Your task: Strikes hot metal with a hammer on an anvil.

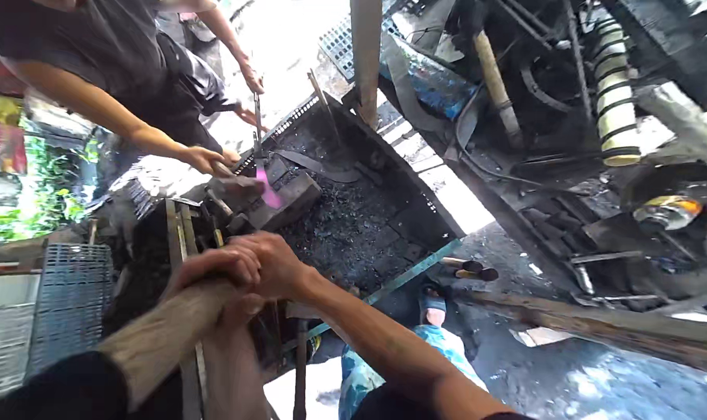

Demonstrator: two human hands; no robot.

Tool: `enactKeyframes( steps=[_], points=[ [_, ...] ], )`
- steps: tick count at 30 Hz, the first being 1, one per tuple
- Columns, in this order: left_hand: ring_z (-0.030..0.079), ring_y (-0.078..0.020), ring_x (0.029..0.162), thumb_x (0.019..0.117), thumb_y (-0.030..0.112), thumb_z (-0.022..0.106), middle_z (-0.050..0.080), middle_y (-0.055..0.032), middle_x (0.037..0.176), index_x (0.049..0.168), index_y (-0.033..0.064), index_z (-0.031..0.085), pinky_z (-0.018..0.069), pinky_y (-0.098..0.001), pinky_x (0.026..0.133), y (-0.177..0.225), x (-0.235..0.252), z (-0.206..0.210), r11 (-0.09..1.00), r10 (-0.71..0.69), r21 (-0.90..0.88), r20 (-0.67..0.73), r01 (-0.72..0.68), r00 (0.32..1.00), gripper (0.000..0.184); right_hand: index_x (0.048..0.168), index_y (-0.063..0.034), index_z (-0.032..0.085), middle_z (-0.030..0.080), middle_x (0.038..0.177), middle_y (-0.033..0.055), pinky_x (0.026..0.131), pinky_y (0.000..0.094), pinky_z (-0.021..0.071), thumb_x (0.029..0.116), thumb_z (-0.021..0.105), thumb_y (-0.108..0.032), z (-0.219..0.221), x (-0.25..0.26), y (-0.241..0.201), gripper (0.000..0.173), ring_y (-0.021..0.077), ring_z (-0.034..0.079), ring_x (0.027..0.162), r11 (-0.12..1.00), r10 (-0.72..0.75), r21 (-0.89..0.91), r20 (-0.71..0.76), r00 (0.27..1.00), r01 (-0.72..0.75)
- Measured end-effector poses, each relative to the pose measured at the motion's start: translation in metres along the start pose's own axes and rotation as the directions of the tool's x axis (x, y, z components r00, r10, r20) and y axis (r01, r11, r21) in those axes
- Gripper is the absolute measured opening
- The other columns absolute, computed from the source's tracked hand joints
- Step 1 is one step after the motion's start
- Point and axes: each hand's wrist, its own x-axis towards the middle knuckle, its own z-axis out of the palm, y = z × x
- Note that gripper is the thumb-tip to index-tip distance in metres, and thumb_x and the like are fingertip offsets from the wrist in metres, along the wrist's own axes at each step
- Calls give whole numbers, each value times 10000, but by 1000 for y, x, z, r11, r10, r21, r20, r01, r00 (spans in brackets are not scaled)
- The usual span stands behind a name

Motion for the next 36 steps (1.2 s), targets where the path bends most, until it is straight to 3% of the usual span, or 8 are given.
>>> enactKeyframes(
  steps=[4,7,9,18,23,28,32,36],
  points=[
    [625,-88,689,864,432,808,670,43,841,1173,169,653,571,-283,666,-129,-27,-5,989,-149,-34,-125,146,981,434,1037,-128,719,732,885,42,663,515,584,640,892,-297,19,-24,107,465,220,709,805,963,249,-108,18,968,-246],
    [619,-112,592,963,300,693,651,19,750,1102,122,665,577,-319,574,-274,-156,27,733,-673,-177,-320,656,666,227,1167,-202,713,736,957,61,750,570,586,794,807,-348,48,-156,204,412,248,711,875,603,796,-118,157,585,-789],
    [597,-161,524,976,251,637,593,-25,636,1071,80,653,574,-375,558,-295,-186,32,627,-779,-331,-287,705,558,197,1080,-178,700,726,921,98,709,600,567,777,739,-450,48,-179,204,409,303,713,860,436,899,-243,162,407,-866],
    [661,-150,677,887,367,796,698,-4,794,1208,143,679,597,-351,693,-19,-47,-15,995,-97,-46,-126,92,987,408,897,-90,686,703,812,60,676,503,557,687,829,-354,23,-32,4,365,244,700,785,981,179,-97,109,978,-169],
    [658,-92,756,865,370,823,698,43,892,1200,173,644,590,-295,738,-120,-28,-21,993,-116,11,-149,119,982,427,1027,-129,721,736,900,33,695,497,587,639,885,-281,33,-15,100,448,211,709,828,968,229,-112,33,973,-224],
    [622,-176,541,960,223,684,636,-54,655,1090,41,685,586,-383,568,-292,-193,40,630,-767,-242,-342,738,543,224,1036,-159,706,719,896,100,699,589,570,766,752,-429,52,-194,215,385,293,706,828,436,896,-197,188,403,-878],
    [639,-184,637,929,327,724,669,-65,784,1279,65,633,591,-390,655,-159,-138,8,825,-514,-389,-218,410,829,446,1129,-162,679,742,921,69,726,579,582,700,813,-445,29,-137,118,531,275,725,866,787,617,-218,253,745,-577],
    [609,-145,601,904,379,758,648,4,718,1158,134,680,561,-345,612,-12,-44,-23,989,-126,-91,-153,113,980,361,1087,-84,676,723,868,73,688,520,574,643,865,-347,21,-29,2,550,254,713,809,970,231,-134,221,948,-205]
  ],
)
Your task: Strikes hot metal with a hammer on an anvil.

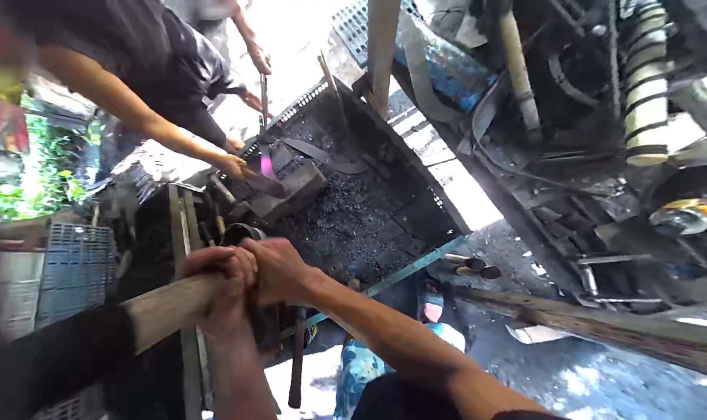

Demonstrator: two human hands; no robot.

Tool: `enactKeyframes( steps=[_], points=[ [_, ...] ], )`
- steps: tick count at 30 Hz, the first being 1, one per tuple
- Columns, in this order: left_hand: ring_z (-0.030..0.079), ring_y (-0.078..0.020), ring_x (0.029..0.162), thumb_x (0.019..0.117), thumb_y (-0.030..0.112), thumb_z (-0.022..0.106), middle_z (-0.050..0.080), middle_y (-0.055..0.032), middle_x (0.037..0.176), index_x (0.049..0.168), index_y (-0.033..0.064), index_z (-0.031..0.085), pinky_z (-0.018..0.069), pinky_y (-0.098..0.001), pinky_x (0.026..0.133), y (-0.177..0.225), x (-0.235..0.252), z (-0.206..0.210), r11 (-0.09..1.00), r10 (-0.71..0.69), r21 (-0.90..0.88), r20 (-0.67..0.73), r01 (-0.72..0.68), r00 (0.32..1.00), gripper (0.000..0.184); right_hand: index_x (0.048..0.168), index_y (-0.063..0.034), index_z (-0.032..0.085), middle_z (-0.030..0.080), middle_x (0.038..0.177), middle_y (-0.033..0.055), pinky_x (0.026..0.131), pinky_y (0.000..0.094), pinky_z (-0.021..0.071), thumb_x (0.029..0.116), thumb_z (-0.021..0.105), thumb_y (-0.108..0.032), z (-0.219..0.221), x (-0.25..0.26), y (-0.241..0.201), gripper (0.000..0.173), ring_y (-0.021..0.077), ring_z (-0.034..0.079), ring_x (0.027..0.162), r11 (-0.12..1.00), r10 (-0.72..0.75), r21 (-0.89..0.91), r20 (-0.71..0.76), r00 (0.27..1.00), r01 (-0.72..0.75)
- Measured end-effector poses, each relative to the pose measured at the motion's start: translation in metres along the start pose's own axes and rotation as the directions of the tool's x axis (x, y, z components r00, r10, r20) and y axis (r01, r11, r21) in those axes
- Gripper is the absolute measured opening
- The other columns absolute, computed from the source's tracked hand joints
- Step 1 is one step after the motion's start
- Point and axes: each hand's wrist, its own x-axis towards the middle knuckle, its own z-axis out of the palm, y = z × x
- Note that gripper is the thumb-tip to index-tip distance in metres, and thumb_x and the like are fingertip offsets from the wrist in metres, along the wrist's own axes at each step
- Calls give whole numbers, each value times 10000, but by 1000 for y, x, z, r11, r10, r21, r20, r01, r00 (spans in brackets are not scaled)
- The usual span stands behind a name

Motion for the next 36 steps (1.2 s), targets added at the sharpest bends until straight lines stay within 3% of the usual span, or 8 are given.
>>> enactKeyframes(
  steps=[5,8,12,18,22,26,31,36],
  points=[
    [638,-155,649,806,449,824,673,14,771,1133,120,671,578,-339,636,2,72,-23,988,134,53,147,-143,980,488,927,-76,690,681,756,54,596,454,554,514,896,-235,-2,86,0,488,229,683,700,944,-316,-37,-392,864,328],
    [659,-81,785,883,373,796,699,42,972,1201,153,643,591,-270,712,-167,6,-24,992,-112,53,-9,113,994,416,1200,-147,700,740,1000,62,690,514,596,666,899,-280,49,24,138,585,242,713,851,991,133,18,-201,970,-132],
    [600,-156,541,962,241,671,604,-13,671,1100,81,631,578,-382,556,-305,-116,-9,765,-644,-183,-239,617,727,215,1073,-173,703,729,911,98,699,604,567,764,755,-458,93,-81,223,424,316,715,847,629,773,-46,143,618,-776],
    [642,-206,646,902,290,765,671,-72,763,1233,66,650,585,-402,666,-73,-53,-1,966,-160,-217,-77,140,984,416,1003,-107,682,730,859,75,682,542,572,626,827,-459,37,-49,50,536,269,724,822,957,282,-77,14,959,-281],
    [655,-171,655,866,430,790,678,3,758,1116,141,693,598,-374,664,31,20,-12,997,68,30,106,-72,992,394,889,-76,691,693,775,59,665,470,573,654,866,-327,11,27,-25,385,236,694,746,980,-193,-5,-294,936,200],
    [621,-111,665,849,393,798,658,30,788,1099,147,659,562,-303,660,-65,46,-21,997,68,15,92,-70,993,378,1067,-90,728,737,930,57,716,467,594,642,895,-249,17,63,51,483,220,712,846,980,-195,-42,-349,917,193],
    [618,-160,548,933,271,718,662,-35,706,1099,85,683,568,-368,542,-295,-120,-15,771,-591,35,-331,636,735,252,1098,-168,714,733,938,89,734,604,572,803,761,-382,111,-82,222,368,299,712,867,707,693,86,119,711,-702],
    [623,-168,624,894,250,778,648,-33,752,1199,111,648,581,-375,628,-115,-61,-7,974,-228,-39,-146,224,963,359,992,-147,702,735,864,46,694,546,581,686,828,-468,57,-44,93,462,243,721,829,947,319,14,11,948,-320]
  ],
)
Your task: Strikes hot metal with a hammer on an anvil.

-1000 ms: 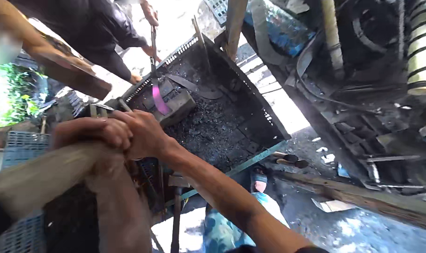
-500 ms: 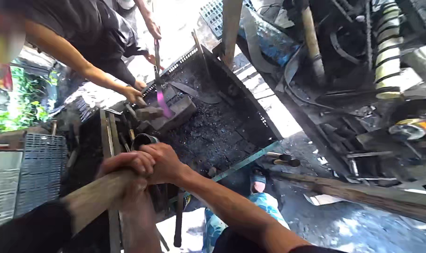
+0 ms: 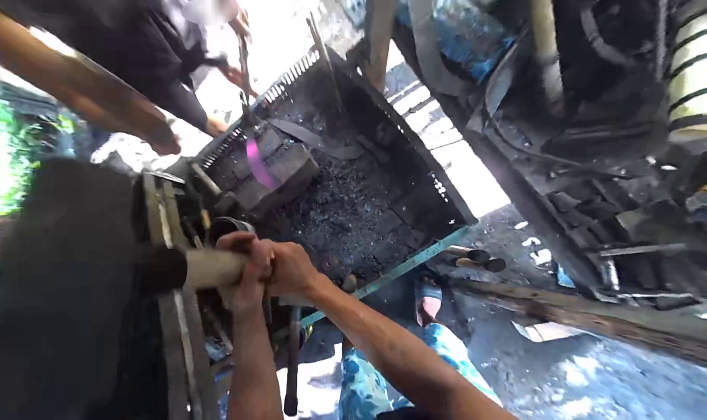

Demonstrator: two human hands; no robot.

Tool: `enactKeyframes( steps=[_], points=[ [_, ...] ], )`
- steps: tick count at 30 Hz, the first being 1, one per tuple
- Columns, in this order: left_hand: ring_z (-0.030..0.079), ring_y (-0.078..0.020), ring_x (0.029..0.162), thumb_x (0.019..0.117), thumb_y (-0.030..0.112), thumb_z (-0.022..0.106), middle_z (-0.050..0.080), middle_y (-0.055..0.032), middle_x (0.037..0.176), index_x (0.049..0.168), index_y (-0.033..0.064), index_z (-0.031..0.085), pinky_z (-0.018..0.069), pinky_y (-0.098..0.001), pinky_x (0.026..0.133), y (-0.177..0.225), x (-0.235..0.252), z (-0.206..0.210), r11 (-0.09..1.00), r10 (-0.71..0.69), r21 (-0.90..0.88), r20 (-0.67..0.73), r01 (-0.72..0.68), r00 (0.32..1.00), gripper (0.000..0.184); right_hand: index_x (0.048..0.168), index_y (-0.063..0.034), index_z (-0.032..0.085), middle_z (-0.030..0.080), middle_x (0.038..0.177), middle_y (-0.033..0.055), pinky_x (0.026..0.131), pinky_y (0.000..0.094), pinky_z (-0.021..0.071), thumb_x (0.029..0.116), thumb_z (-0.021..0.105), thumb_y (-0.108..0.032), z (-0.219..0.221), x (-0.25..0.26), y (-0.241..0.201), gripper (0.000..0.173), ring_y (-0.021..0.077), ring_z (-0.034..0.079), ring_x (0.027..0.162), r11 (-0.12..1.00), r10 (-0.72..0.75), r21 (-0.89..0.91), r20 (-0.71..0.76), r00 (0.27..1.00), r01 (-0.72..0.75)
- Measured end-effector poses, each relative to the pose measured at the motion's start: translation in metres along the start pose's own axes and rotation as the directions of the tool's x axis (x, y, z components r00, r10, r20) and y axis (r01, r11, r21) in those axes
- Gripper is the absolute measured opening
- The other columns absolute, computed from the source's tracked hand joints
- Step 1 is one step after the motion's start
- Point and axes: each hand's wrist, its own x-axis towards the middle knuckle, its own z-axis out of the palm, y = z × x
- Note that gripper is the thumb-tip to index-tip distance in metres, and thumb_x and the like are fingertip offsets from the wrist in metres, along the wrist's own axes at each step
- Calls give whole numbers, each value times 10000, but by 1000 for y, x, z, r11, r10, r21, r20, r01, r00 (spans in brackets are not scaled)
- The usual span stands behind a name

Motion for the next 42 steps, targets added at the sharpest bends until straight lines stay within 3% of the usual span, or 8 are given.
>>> enactKeyframes(
  steps=[7,12,15,20,25,30,33,42],
  points=[
    [652,-120,710,833,474,814,682,60,819,1123,171,658,578,-317,698,185,87,28,870,396,192,276,-454,876,447,933,-66,719,713,805,59,647,448,564,565,888,-242,-68,76,-165,441,225,698,752,745,-624,-49,-404,669,665],
    [644,-75,664,914,270,767,677,38,804,1104,107,645,593,-274,655,-75,47,10,987,-106,116,-40,110,994,279,1247,-173,686,745,999,58,726,521,607,776,847,-302,11,52,69,515,226,717,873,995,0,95,-95,995,9],
    [625,-170,568,966,222,696,649,-46,698,1113,53,666,587,-380,590,-164,5,-8,883,-436,96,-194,460,879,225,1110,-188,704,726,922,98,710,611,570,786,772,-431,37,18,125,411,304,709,847,886,439,103,127,889,-452],
    [624,-176,636,887,322,785,645,-32,773,1270,104,614,584,-379,641,53,43,3,998,39,-56,146,-31,989,472,910,-98,693,711,793,62,640,550,573,705,820,-376,-21,22,-51,368,253,712,762,995,-66,75,-70,995,71],
    [676,-119,725,857,399,807,696,40,815,1093,156,686,602,-317,698,191,81,16,926,306,115,335,-361,891,360,884,-41,730,693,779,55,643,410,573,638,867,-246,-70,65,-167,348,199,678,718,748,-598,56,-375,708,662],
    [664,-109,760,918,348,769,693,3,909,1164,115,647,598,-303,724,-61,60,-28,999,-49,16,127,47,991,360,1164,-152,683,727,919,43,672,500,600,706,881,-329,-5,71,26,530,219,706,817,994,-104,6,-133,986,106],
    [607,-164,527,963,259,635,620,-34,651,1042,65,655,575,-364,544,-192,-9,-25,890,-455,-95,-124,446,882,210,1086,-177,701,722,929,105,712,611,561,771,753,-385,44,10,128,381,313,705,862,881,461,44,136,877,-471],
    [650,-134,663,853,299,810,674,19,754,1168,144,675,589,-332,702,153,38,8,949,286,77,197,-305,938,377,929,-68,706,716,814,70,677,487,565,684,854,-373,-35,24,-131,419,240,704,773,870,-470,83,-157,868,486]
  ],
)
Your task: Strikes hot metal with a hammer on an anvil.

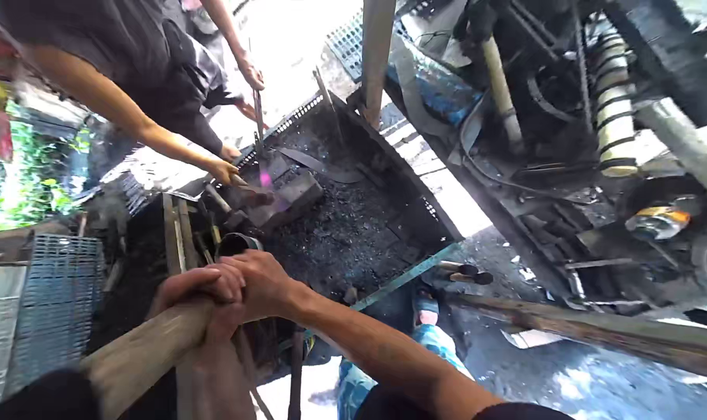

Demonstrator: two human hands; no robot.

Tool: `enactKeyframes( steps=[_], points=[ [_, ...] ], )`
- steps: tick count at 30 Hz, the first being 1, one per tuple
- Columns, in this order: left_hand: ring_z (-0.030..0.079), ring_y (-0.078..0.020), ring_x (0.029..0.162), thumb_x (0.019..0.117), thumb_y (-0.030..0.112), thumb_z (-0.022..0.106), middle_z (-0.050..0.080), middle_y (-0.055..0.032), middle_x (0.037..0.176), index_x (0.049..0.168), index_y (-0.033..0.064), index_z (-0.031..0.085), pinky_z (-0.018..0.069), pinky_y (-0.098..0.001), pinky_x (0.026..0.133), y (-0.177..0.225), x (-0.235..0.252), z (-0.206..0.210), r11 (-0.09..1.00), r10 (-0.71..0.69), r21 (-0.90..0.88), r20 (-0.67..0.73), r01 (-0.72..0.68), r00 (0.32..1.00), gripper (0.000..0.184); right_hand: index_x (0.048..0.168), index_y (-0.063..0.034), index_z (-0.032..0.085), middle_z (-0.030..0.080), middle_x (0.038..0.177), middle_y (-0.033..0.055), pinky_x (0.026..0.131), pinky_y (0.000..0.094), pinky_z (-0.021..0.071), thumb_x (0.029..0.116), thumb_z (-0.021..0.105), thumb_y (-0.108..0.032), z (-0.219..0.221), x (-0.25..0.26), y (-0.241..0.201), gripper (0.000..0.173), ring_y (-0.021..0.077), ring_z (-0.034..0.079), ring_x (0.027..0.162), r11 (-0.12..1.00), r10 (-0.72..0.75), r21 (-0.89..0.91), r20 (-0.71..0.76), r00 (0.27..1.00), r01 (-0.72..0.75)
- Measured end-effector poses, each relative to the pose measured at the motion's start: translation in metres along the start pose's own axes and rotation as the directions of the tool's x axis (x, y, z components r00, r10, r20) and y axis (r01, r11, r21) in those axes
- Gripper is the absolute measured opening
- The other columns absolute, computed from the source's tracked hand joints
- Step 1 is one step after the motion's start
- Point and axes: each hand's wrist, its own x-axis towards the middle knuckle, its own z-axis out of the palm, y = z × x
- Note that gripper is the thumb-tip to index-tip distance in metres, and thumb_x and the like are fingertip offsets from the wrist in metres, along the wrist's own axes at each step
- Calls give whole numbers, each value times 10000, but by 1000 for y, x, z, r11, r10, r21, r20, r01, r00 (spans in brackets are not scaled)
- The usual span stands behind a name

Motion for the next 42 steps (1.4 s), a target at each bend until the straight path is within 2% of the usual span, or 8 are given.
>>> enactKeyframes(
  steps=[3,6,10,20,26,30,37,42],
  points=[
    [599,-101,536,732,269,912,607,37,605,817,175,660,544,-255,563,11,35,-2,964,-200,150,-130,219,971,281,886,-65,711,700,792,53,650,447,550,620,883,-273,-10,53,0,379,215,681,736,987,-160,-23,-95,983,159],
    [639,-42,607,801,179,835,651,63,673,765,114,655,575,-230,578,-133,-14,-32,883,-424,198,-50,425,904,195,1087,-112,739,743,953,48,759,480,594,703,876,-278,6,10,108,440,214,706,866,968,218,-132,11,976,-215],
    [640,-188,569,900,180,732,659,-78,701,1063,0,659,589,-383,562,-313,-151,23,645,-735,-3,-277,764,619,254,1007,-133,701,703,878,98,698,552,563,809,752,-325,52,-156,244,281,258,688,781,470,845,41,266,463,-882],
    [687,-110,790,789,253,892,714,0,879,1148,115,672,604,-306,748,-46,-36,45,980,-183,75,-24,184,983,443,1377,-187,639,750,1193,16,864,477,631,826,797,-334,-7,-60,40,592,161,725,1051,946,176,281,-36,984,-159],
    [646,-91,704,877,361,808,674,61,833,1183,210,631,591,-309,679,-187,-18,2,982,-169,69,-77,175,983,384,1113,-135,720,742,901,59,691,535,598,717,868,-314,11,-20,163,458,238,718,821,932,363,-3,51,930,-363],
    [600,-151,527,931,196,662,604,-16,638,1077,68,644,569,-357,550,-318,-147,16,706,-706,-287,-213,647,676,195,1090,-156,690,722,958,108,748,615,564,781,742,-425,41,-141,234,414,313,708,903,483,865,-147,229,446,-863],
    [620,-160,621,849,265,825,662,-28,739,1221,117,663,576,-353,654,-62,-52,7,979,-181,-111,-75,172,981,433,1056,-114,716,755,939,61,765,538,587,730,814,-432,12,-60,46,465,244,731,895,950,310,-19,144,940,-310],
    [699,-65,789,955,279,721,736,47,878,1094,148,718,601,-253,742,-18,8,-28,977,25,210,93,-44,995,191,887,-68,706,692,779,48,634,452,555,661,844,-228,-8,44,13,310,213,679,723,988,-151,19,-118,981,155]
  ],
)
